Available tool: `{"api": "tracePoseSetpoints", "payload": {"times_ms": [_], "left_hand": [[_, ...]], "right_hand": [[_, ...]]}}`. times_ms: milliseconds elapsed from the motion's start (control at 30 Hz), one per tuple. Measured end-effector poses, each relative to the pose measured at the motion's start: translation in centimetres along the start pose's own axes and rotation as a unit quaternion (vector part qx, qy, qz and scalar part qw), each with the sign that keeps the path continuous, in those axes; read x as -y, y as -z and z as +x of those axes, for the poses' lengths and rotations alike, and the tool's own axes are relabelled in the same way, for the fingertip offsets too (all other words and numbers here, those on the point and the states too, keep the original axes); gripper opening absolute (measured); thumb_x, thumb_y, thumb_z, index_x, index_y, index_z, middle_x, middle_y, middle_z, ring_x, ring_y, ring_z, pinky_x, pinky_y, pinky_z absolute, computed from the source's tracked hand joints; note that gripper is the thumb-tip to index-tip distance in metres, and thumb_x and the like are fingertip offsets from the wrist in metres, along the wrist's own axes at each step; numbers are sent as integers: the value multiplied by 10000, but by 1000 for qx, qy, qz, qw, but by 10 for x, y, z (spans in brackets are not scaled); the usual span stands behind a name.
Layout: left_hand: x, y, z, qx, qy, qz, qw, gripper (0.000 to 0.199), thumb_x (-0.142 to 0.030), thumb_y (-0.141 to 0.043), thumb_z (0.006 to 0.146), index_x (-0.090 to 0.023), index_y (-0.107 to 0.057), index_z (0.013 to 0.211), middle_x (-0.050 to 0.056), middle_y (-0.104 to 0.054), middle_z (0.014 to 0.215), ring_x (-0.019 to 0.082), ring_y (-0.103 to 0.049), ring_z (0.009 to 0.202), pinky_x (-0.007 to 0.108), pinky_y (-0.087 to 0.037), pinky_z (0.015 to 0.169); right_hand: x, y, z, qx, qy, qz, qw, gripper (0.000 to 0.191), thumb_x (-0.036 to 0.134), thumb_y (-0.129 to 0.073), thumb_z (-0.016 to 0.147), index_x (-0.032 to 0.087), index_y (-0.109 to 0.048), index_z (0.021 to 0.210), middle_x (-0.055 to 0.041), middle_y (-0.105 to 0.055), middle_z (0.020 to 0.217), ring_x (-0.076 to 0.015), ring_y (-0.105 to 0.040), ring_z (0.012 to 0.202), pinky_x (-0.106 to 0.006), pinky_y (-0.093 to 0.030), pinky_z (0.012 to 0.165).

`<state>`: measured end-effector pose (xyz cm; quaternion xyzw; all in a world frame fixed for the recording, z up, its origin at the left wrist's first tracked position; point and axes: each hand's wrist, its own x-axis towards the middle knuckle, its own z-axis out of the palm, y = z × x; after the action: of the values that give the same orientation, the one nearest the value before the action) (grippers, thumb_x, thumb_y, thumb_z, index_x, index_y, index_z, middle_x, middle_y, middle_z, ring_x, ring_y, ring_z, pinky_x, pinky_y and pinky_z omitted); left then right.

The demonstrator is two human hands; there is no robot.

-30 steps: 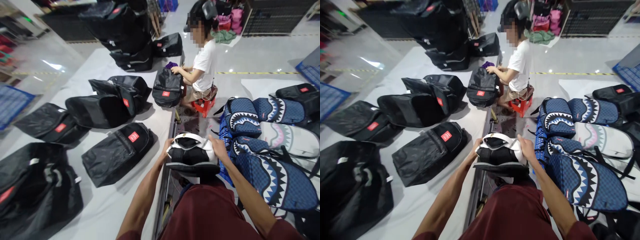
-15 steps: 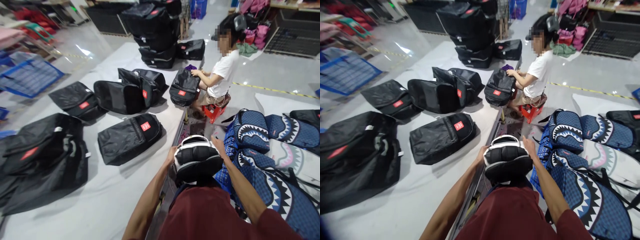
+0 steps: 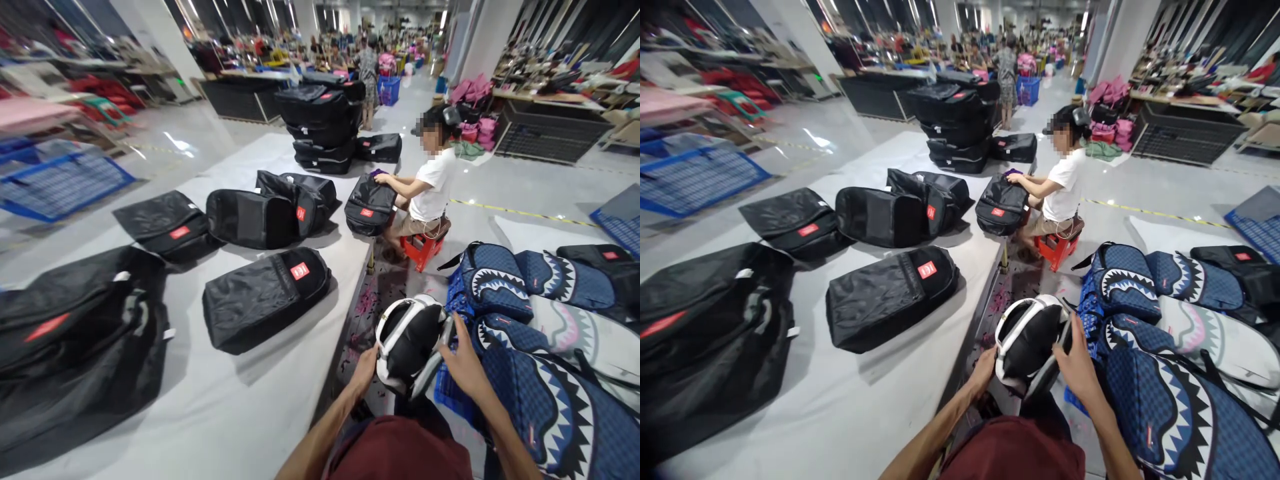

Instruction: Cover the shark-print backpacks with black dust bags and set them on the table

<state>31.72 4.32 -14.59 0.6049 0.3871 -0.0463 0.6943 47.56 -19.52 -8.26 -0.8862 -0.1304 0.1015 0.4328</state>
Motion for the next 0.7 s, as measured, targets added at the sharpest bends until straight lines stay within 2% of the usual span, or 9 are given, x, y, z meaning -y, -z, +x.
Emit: {"api": "tracePoseSetpoints", "payload": {"times_ms": [67, 133, 200, 267, 333, 400, 533, 633, 700], "left_hand": [[6, -7, -7, 10, 0, -23, 1000, 920, -1143, -509, 659, -233, -641, 691, 40, -622, 729, 252, -572, 786, 356, -468, 702], [9, -12, -14, 7, 12, -45, 999, 926, -1159, -516, 616, -241, -626, 668, 37, -599, 710, 244, -564, 740, 354, -455, 676], [9, -16, -19, 3, 23, -57, 998, 924, -1163, -551, 576, -242, -592, 647, 22, -553, 679, 224, -538, 697, 339, -428, 651], [7, -16, -22, 4, 21, -61, 998, 921, -1155, -591, 557, -238, -547, 630, 2, -501, 648, 199, -503, 669, 320, -395, 634], [5, -14, -22, 5, 12, -48, 999, 920, -1152, -595, 558, -239, -502, 609, -9, -455, 625, 189, -480, 656, 314, -367, 623], [4, -11, -20, -5, -6, -29, 1000, 918, -1160, -560, 570, -246, -479, 596, -5, -443, 623, 202, -491, 666, 325, -364, 623], [3, -2, -13, -22, -51, -5, 998, 906, -1152, -520, 592, -246, -508, 592, 26, -509, 658, 252, -562, 744, 364, -416, 668], [-3, 4, -13, -26, -66, 8, 997, 876, -1112, -538, 619, -237, -582, 630, 59, -588, 695, 302, -641, 792, 397, -484, 709], [-15, 8, -19, -85, -115, 0, 990, 820, -1014, -529, 759, -218, -717, 818, 115, -722, 870, 351, -720, 941, 429, -561, 814]], "right_hand": [[-37, 10, -28, -44, -59, -9, 997, 1030, 555, -510, 886, 208, -250, 1821, -162, -425, 1817, -329, -469, 1660, -501, -416, 1358], [-77, 27, -41, -60, -139, -52, 987, 977, 558, -476, 854, 186, -394, 1753, -223, -598, 1670, -387, -601, 1549, -526, -506, 1281], [-109, 43, -43, -52, -235, -108, 964, 931, 604, -478, 841, 134, -549, 1641, -303, -703, 1500, -461, -648, 1481, -584, -551, 1218], [-128, 46, -40, -35, -318, -148, 936, 1016, 700, -467, 853, 23, -574, 1604, -388, -685, 1466, -524, -621, 1488, -640, -550, 1194], [-132, 36, -37, -36, -376, -161, 912, 1172, 817, -399, 881, -81, -508, 1628, -449, -623, 1506, -560, -595, 1497, -682, -537, 1183], [-123, 19, -33, -54, -409, -138, 901, 1270, 909, -307, 904, -120, -495, 1624, -464, -609, 1512, -563, -609, 1479, -675, -545, 1166], [-77, -2, -11, -122, -390, -32, 912, 1221, 970, -255, 921, -38, -733, 1415, -408, -718, 1399, -518, -704, 1387, -575, -625, 1055], [-18, 3, 11, -179, -264, -6, 948, 1093, 966, -290, 924, 54, -851, 1143, -383, -791, 1219, -525, -747, 1288, -567, -618, 1032], [29, 12, 20, -183, -129, 2, 975, 956, 960, -395, 912, 134, -867, 1008, -336, -821, 1118, -511, -744, 1268, -548, -590, 1063]]}}
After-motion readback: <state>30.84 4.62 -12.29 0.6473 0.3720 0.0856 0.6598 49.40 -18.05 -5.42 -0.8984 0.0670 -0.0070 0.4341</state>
